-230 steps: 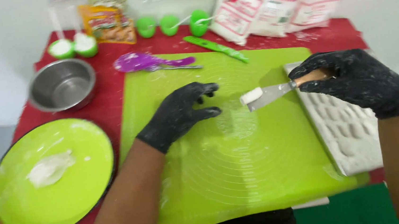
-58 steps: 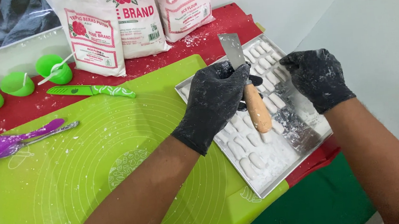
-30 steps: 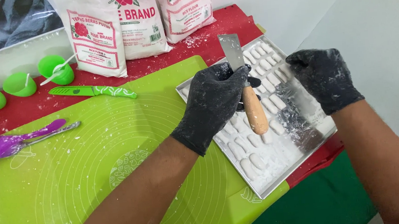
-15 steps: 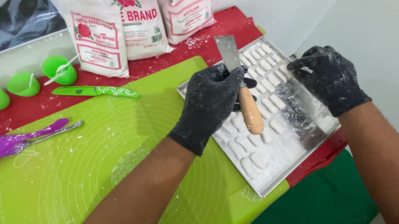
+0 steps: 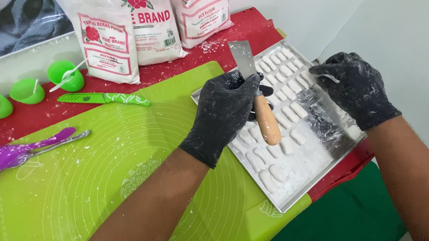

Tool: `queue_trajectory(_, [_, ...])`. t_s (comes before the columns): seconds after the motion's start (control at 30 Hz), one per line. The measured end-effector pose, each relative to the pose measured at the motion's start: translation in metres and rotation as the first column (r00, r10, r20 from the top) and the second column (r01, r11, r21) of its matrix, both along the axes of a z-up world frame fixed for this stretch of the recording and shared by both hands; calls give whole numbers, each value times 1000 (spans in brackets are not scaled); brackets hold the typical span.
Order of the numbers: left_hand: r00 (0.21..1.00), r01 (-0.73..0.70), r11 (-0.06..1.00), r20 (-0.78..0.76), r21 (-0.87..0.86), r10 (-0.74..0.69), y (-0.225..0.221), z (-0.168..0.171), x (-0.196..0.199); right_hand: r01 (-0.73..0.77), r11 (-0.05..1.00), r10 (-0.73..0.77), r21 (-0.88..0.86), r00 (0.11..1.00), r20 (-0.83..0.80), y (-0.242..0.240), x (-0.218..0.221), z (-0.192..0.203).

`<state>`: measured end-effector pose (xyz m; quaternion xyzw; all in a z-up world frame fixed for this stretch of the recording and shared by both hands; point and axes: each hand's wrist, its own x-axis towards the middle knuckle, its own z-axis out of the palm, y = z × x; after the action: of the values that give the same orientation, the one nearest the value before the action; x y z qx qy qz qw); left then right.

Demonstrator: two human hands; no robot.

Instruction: Rolling dough into thin cylinders and cutting them into small pieces using a metal scraper on a silicone mat.

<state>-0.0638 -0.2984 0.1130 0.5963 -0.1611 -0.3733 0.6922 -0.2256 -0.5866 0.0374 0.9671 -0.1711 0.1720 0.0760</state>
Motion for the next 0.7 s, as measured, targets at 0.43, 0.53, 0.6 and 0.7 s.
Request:
queue_trajectory(0.43, [995,-45,999,-90,-29,42,23,9,2,-186,929,6,320,872,489,66,-10,74])
queue_trajectory(0.53, [993,-56,996,-105,-65,49,39,11,2,-379,701,-45,604,822,568,124,-8,81])
queue_trajectory(0.6, [992,-69,992,-113,-104,57,53,8,0,-559,427,-42,711,773,633,173,-2,76])
queue_trajectory(0.7, [978,-189,966,-121,-176,169,84,-4,-1,-410,673,300,615,912,279,251,9,72])
